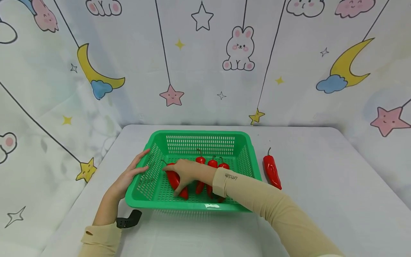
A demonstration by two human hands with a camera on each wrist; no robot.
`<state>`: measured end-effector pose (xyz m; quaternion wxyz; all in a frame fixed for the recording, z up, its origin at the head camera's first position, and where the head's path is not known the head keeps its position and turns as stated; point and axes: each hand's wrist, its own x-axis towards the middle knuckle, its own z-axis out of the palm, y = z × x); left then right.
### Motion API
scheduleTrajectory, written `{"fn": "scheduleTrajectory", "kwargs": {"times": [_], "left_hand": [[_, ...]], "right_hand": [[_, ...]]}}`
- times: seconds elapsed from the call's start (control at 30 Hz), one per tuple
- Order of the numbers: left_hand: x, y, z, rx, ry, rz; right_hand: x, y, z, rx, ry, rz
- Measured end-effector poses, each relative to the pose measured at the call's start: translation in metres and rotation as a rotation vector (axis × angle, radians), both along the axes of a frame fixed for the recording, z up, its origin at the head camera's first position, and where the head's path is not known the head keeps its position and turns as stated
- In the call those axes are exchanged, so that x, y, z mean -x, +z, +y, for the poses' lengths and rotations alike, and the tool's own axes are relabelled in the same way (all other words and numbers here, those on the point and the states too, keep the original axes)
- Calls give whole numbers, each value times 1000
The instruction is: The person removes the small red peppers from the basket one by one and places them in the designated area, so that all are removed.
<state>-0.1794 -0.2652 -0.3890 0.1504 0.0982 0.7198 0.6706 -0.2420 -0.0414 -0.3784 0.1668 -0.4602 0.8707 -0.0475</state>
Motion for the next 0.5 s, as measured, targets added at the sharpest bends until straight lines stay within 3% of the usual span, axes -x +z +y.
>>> {"fn": "scheduleTrajectory", "kwargs": {"times": [0.27, 0.5], "left_hand": [[6, 5, 2, 22, 13, 24], [2, 2, 1, 36, 16, 3]], "right_hand": [[5, 5, 5, 43, -41, -125], [0, 6, 8, 58, -60, -176]]}}
